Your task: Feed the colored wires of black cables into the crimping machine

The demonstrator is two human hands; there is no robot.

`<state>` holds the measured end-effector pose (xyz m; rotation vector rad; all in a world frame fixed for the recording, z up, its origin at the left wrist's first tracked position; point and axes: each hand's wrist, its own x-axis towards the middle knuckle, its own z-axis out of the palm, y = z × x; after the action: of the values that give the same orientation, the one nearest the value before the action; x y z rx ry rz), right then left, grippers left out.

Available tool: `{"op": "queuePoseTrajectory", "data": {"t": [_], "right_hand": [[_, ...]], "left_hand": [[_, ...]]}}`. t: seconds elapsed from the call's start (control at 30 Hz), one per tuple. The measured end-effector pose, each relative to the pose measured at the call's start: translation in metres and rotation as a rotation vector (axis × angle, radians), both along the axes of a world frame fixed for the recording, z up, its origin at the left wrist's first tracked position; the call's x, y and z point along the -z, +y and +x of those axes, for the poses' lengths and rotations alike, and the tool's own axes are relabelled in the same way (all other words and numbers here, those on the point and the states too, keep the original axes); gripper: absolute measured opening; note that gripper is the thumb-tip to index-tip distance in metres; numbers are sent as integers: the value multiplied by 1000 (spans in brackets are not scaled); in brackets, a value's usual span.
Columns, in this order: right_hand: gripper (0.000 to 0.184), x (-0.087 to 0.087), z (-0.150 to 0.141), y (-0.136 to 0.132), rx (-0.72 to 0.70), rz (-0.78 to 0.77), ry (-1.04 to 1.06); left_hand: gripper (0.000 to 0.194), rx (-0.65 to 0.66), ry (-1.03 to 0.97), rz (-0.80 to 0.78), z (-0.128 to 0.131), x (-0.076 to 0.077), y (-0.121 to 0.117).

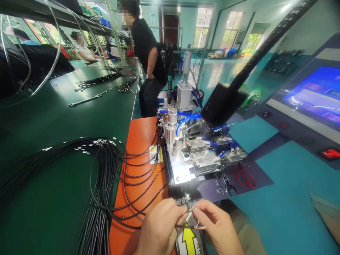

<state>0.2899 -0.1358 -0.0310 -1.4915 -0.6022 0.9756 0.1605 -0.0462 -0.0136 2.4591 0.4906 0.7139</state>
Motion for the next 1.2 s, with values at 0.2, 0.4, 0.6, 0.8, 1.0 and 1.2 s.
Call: {"op": "queuePoseTrajectory", "data": {"t": [0.2, 0.4, 0.6, 0.8, 1.0, 1.2], "right_hand": [[21, -6, 1, 1, -57, -14, 23], [15, 5, -8, 3, 12, 232, -657], [13, 17, -17, 5, 101, 368, -1054], [12, 10, -10, 0, -19, 271, -915], [28, 2, -1, 3, -164, -16, -592], [21, 0, 6, 2, -216, 10, -557]], "left_hand": [[22, -47, 57, -194, -1, -3, -4], [17, -137, 95, -582, 4, -2, -2], [15, -225, 102, -821, 9, 2, 1], [13, -198, 80, -766, 11, 2, -2], [14, -130, 79, -712, 9, 2, -4], [15, -68, 109, -667, 8, -1, 0]]}}
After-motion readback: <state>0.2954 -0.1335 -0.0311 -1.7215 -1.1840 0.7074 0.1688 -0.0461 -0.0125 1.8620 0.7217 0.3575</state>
